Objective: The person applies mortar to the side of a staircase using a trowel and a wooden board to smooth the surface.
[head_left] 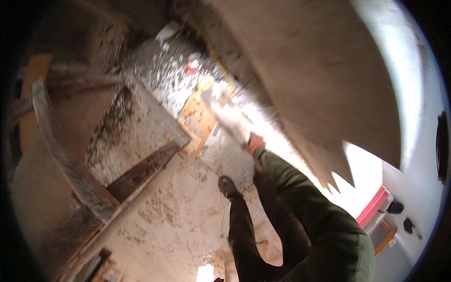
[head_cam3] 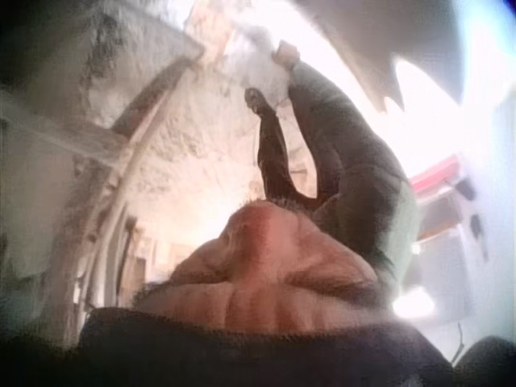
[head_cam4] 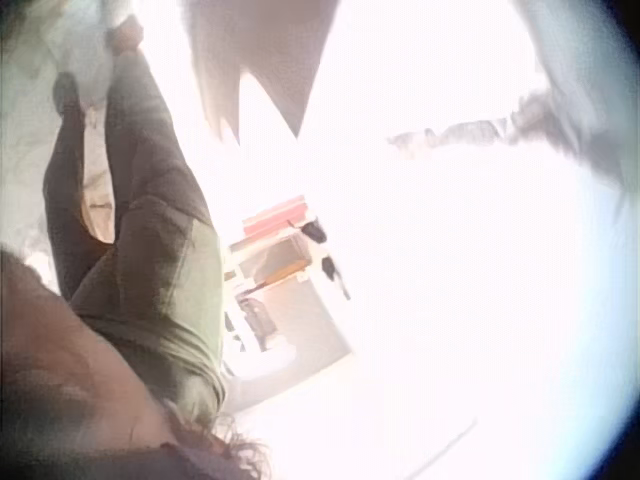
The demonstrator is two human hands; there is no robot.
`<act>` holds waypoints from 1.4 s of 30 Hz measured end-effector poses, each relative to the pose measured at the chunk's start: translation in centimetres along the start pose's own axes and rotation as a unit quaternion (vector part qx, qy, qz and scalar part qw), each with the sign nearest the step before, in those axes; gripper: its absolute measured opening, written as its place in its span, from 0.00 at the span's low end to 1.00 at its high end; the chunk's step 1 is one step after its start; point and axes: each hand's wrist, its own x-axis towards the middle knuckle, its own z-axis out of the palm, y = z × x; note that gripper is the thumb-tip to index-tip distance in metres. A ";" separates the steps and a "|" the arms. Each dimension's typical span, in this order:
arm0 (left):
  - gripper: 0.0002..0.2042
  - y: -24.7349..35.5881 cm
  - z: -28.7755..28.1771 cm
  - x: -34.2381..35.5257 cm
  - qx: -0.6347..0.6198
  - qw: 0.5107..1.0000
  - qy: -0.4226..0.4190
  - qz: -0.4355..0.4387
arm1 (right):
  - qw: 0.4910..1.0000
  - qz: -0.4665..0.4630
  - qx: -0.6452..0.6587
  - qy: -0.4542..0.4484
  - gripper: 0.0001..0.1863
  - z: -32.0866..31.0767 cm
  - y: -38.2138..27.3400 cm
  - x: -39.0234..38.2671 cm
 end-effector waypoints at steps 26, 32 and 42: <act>0.12 28.1 10.4 -16.8 0.367 0.884 -0.090 0.277 | 0.936 0.189 0.141 0.260 0.29 -20.9 23.9 -66.7; 0.12 23.5 16.3 -20.1 0.314 0.900 -0.089 0.289 | 0.882 0.280 0.228 0.303 0.27 -21.1 29.7 -69.8; 0.09 15.9 21.8 -18.9 0.546 0.668 -0.342 0.373 | 0.869 0.252 0.246 0.349 0.26 -23.5 38.6 -69.0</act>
